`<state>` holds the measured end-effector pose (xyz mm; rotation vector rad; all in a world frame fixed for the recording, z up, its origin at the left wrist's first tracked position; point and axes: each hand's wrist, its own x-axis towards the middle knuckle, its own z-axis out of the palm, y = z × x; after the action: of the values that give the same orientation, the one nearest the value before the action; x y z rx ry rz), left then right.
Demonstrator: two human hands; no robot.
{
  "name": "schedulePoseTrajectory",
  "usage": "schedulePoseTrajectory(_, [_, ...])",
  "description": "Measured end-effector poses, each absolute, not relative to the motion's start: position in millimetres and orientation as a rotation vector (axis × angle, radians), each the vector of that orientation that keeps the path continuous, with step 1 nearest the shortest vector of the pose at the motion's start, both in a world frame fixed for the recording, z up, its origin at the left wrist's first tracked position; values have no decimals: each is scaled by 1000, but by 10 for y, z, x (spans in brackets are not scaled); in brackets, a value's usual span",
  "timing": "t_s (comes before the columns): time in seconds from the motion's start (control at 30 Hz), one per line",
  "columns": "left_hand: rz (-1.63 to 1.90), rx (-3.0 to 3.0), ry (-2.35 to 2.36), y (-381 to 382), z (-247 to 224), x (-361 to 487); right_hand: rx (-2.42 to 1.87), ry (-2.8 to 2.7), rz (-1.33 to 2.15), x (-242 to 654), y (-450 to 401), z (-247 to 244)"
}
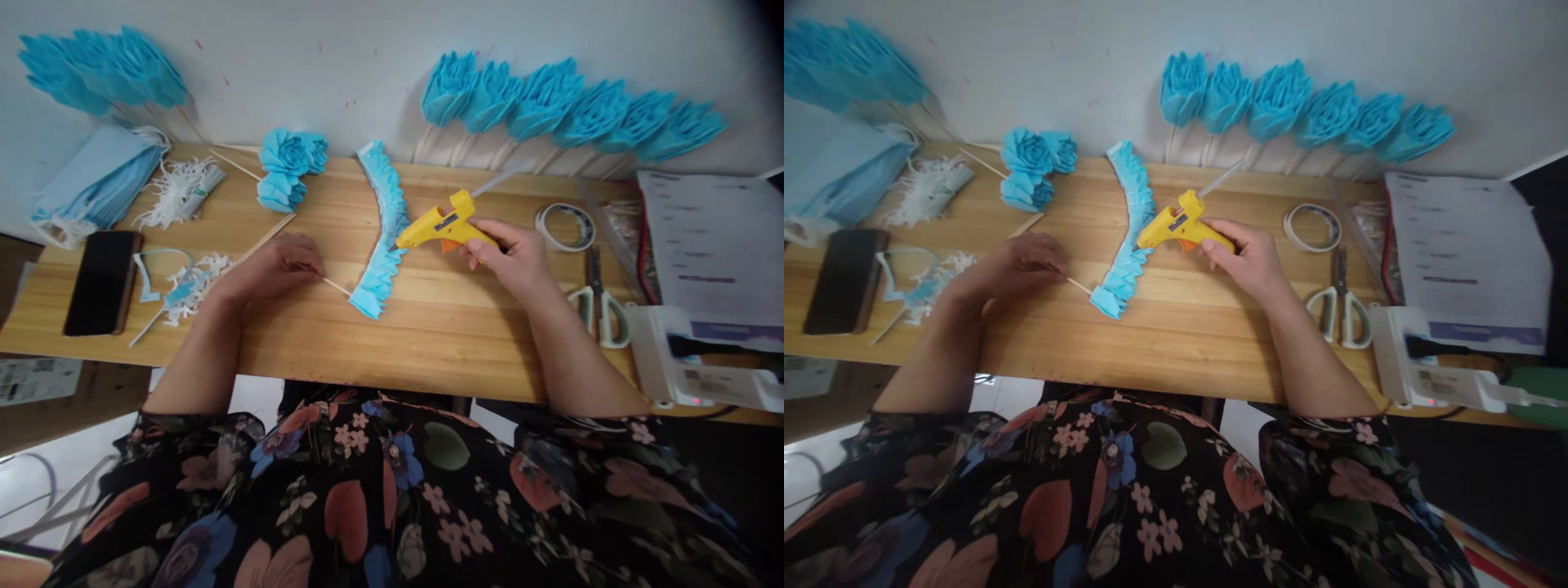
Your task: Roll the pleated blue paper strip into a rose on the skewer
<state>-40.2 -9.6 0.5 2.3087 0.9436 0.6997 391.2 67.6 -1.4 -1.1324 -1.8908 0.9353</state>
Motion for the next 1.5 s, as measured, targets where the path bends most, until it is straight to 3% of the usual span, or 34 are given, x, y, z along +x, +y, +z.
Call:
schedulePoseTrajectory(1.07, [625, 2221, 999, -97, 65, -404, -1192, -2015, 850, 3937, 650, 41])
schedulePoseTrajectory(1.5, [627, 2303, 938, -98, 63, -414, -1146, -1811, 893, 3923, 712, -4])
